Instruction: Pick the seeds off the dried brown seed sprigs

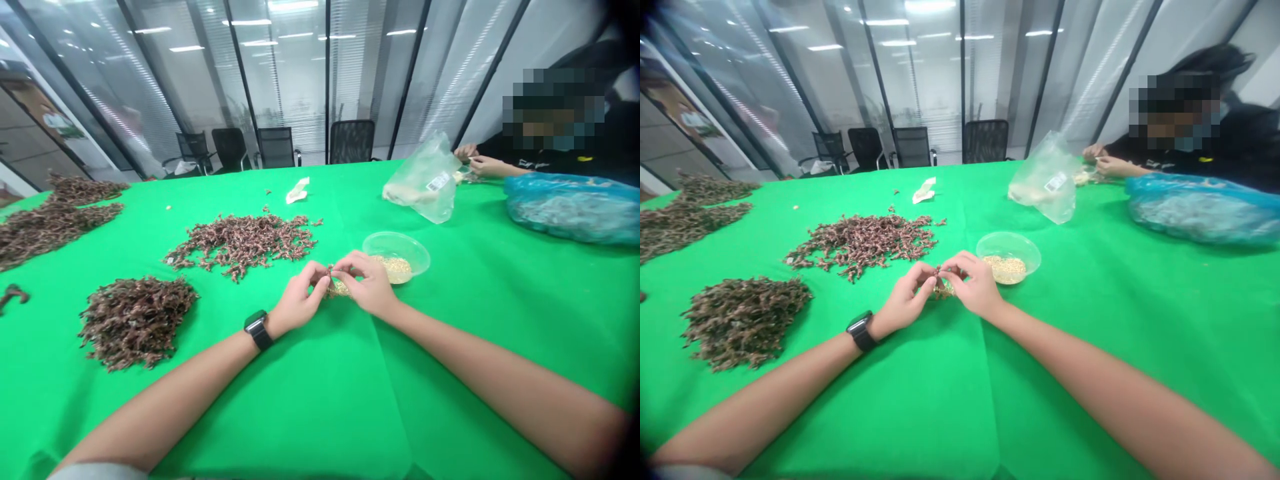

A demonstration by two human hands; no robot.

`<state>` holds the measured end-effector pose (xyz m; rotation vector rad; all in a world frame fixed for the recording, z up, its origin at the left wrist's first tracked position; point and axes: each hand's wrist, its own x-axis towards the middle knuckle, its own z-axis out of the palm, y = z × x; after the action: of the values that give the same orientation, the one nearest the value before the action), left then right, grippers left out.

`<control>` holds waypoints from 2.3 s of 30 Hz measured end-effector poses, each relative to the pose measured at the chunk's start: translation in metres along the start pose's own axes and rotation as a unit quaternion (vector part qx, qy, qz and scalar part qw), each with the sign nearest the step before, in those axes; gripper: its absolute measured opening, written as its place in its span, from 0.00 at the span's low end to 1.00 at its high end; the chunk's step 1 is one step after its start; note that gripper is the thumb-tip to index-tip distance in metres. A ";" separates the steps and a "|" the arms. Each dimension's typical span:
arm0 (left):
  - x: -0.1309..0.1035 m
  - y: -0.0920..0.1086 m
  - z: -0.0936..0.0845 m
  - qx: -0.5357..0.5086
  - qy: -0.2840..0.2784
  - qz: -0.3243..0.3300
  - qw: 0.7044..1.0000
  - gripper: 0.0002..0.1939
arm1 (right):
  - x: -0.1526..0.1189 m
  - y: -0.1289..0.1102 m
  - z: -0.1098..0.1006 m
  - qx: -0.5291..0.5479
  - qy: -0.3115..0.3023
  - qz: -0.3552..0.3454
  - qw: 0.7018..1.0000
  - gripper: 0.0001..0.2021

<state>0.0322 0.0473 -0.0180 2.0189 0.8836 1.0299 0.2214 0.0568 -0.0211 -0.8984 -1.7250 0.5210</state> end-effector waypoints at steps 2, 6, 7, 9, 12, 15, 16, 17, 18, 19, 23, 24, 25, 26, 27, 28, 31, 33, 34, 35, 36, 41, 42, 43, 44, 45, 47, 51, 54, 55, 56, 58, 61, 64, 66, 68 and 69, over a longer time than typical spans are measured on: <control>0.000 0.001 0.001 -0.025 -0.002 -0.005 1.000 0.11 | -0.001 -0.001 -0.002 -0.027 -0.011 -0.050 0.998 0.04; 0.000 0.002 0.002 -0.040 0.001 -0.005 0.999 0.12 | -0.003 -0.004 -0.001 -0.064 -0.017 -0.071 0.995 0.04; 0.000 0.002 0.003 -0.035 0.004 -0.006 0.999 0.12 | -0.003 -0.004 -0.001 -0.063 -0.016 -0.062 0.996 0.04; 0.000 0.000 0.003 -0.021 0.012 -0.008 1.000 0.12 | -0.004 -0.005 0.001 -0.057 -0.017 -0.041 0.997 0.04; 0.000 -0.001 0.002 -0.004 0.021 -0.011 1.000 0.12 | -0.004 -0.007 0.003 -0.048 -0.025 -0.012 0.998 0.04; 0.000 -0.002 0.002 0.018 0.022 0.001 1.000 0.11 | -0.003 -0.009 0.004 -0.017 -0.031 0.048 0.998 0.06; 0.000 -0.002 0.001 0.032 0.021 0.007 0.999 0.11 | -0.003 -0.009 0.004 0.006 -0.034 0.077 0.996 0.07; 0.000 -0.002 0.001 0.049 0.021 0.015 0.999 0.11 | -0.002 -0.010 0.005 0.036 -0.039 0.111 0.992 0.08; 0.000 -0.002 0.000 0.067 0.020 0.021 0.997 0.11 | -0.001 -0.011 0.005 0.072 -0.047 0.147 0.985 0.09; 0.000 -0.002 -0.001 0.086 0.019 0.027 0.996 0.11 | 0.000 -0.012 0.005 0.111 -0.057 0.187 0.974 0.11; 0.000 -0.002 -0.006 0.152 0.011 0.052 0.987 0.10 | 0.005 -0.013 0.002 0.260 -0.100 0.329 0.902 0.16; 0.000 -0.002 -0.007 0.158 0.010 0.054 0.986 0.10 | 0.005 -0.013 0.001 0.281 -0.109 0.342 0.890 0.16; 0.000 -0.001 -0.007 0.155 0.010 0.053 0.986 0.09 | 0.006 -0.012 0.001 0.291 -0.117 0.345 0.884 0.17; 0.000 -0.001 -0.007 0.145 0.011 0.048 0.988 0.09 | 0.006 -0.011 0.000 0.289 -0.121 0.341 0.886 0.17; 0.000 0.000 -0.007 0.131 0.013 0.041 0.990 0.10 | 0.006 -0.009 0.000 0.276 -0.121 0.329 0.895 0.17; 0.000 0.000 -0.007 0.114 0.014 0.031 0.993 0.10 | 0.006 -0.008 -0.001 0.254 -0.117 0.309 0.909 0.17; 0.000 0.001 -0.004 0.049 0.015 0.004 0.999 0.10 | 0.006 -0.003 -0.001 0.146 -0.081 0.207 0.964 0.14; 0.000 0.002 -0.002 0.000 0.009 -0.014 1.000 0.11 | 0.005 -0.001 -0.003 0.054 -0.061 0.110 0.991 0.10; -0.001 0.003 -0.001 -0.022 0.005 -0.019 1.000 0.11 | 0.005 -0.001 -0.004 0.009 -0.060 0.059 0.996 0.08; -0.001 0.003 0.000 -0.038 0.001 -0.023 0.999 0.11 | 0.004 -0.001 -0.005 -0.030 -0.068 0.009 0.997 0.07; -0.001 0.004 0.000 -0.048 -0.001 -0.024 0.999 0.12 | 0.003 -0.001 -0.007 -0.063 -0.080 -0.037 0.994 0.06; -0.002 0.006 0.001 -0.019 -0.006 -0.007 1.000 0.12 | 0.000 -0.004 -0.009 -0.116 -0.109 -0.110 0.981 0.06; -0.002 0.006 0.001 0.001 -0.006 -0.002 1.000 0.12 | 0.000 -0.006 -0.008 -0.104 -0.103 -0.085 0.986 0.06; -0.002 0.005 0.000 0.028 -0.007 0.004 1.000 0.12 | 0.000 -0.008 -0.006 -0.082 -0.095 -0.045 0.991 0.06; -0.002 0.005 0.000 0.061 -0.008 0.010 0.998 0.12 | 0.000 -0.010 -0.003 -0.049 -0.086 0.005 0.995 0.06; -0.002 0.004 -0.001 0.097 -0.009 0.018 0.995 0.11 | 0.001 -0.012 -0.001 -0.007 -0.082 0.063 0.995 0.07; 0.000 0.002 -0.004 0.169 -0.016 0.042 0.985 0.12 | 0.003 -0.014 0.001 0.102 -0.087 0.183 0.974 0.09; 0.003 -0.002 -0.010 0.269 -0.043 0.120 0.955 0.13 | 0.010 -0.015 -0.002 0.349 -0.134 0.389 0.842 0.13; 0.002 -0.003 -0.012 0.263 -0.040 0.133 0.955 0.13 | 0.012 -0.013 -0.006 0.422 -0.176 0.433 0.777 0.15; 0.002 -0.002 -0.012 0.246 -0.032 0.121 0.961 0.12 | 0.012 -0.013 -0.006 0.418 -0.179 0.424 0.783 0.16; 0.001 -0.001 -0.011 0.227 -0.022 0.105 0.968 0.12 | 0.011 -0.012 -0.006 0.402 -0.174 0.407 0.802 0.16; -0.002 0.001 -0.009 0.183 -0.004 0.070 0.981 0.11 | 0.010 -0.011 -0.004 0.340 -0.147 0.352 0.860 0.16; -0.004 0.004 -0.004 0.105 0.012 0.032 0.994 0.10 | 0.008 -0.010 -0.002 0.184 -0.081 0.230 0.952 0.13; -0.004 0.006 -0.001 0.051 0.014 0.007 0.999 0.11 | 0.006 -0.011 -0.004 0.043 -0.043 0.107 0.992 0.09; -0.004 0.006 0.000 0.045 0.012 -0.001 0.999 0.11 | 0.005 -0.013 -0.006 -0.007 -0.044 0.056 0.997 0.08; -0.004 0.006 0.000 0.055 0.010 0.003 0.998 0.11 | 0.003 -0.015 -0.006 -0.020 -0.051 0.044 0.998 0.07; -0.004 0.006 0.000 0.067 0.010 0.010 0.998 0.11 | 0.002 -0.016 -0.005 -0.011 -0.053 0.056 0.997 0.07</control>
<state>0.0317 0.0407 -0.0151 2.1362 0.9672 1.0286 0.2208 0.0482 -0.0068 -1.0025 -1.7865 0.6350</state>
